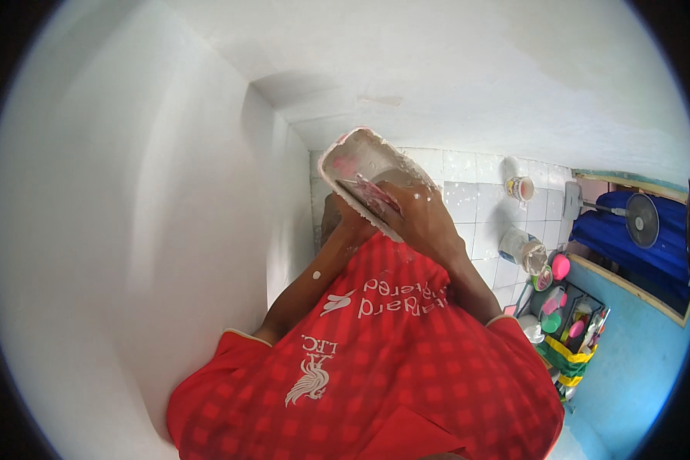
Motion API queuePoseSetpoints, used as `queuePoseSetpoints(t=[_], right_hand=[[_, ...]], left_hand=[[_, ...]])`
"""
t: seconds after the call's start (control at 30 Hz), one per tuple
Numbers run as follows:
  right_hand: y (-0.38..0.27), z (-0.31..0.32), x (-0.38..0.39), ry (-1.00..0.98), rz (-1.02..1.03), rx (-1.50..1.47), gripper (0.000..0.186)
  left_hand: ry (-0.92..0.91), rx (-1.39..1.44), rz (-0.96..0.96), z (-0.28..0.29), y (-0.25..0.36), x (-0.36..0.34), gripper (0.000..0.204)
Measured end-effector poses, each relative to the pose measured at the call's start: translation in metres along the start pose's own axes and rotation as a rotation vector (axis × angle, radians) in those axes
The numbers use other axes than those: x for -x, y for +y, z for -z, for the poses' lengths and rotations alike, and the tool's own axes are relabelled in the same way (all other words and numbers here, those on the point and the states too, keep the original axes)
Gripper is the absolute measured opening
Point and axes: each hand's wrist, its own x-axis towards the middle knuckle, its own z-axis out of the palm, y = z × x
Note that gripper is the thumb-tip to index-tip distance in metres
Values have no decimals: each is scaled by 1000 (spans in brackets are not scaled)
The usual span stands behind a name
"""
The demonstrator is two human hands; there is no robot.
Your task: The person uses a trowel to scoop white plaster from a bucket and applies it to the ceiling and upper wall area. They repeatedly reload the trowel and smooth the surface, working in a small tiled room with scattered tools and containers.
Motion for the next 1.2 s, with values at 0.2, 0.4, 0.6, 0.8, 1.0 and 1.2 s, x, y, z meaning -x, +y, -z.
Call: queuePoseSetpoints(t=[0.2,0.4,0.6,0.8,1.0,1.2], right_hand=[[3,42,-18,-217,-547,-442,31],[6,-2,-9,26,-145,-303,27],[6,32,-16,-286,-557,-441,34],[11,-26,-3,-2,-165,-308,33],[9,3,-14,1,-287,-309,36],[7,-13,-7,-62,-161,-270,29]], left_hand=[[-119,138,57,-26,17,-3,53],[-68,-255,-109,-13,16,0,87],[-3,405,166,-14,14,-7,90],[-61,431,127,41,-2,-12,89],[-12,-1,-21,4,8,-1,85],[-86,-70,-49,-13,16,6,48]])
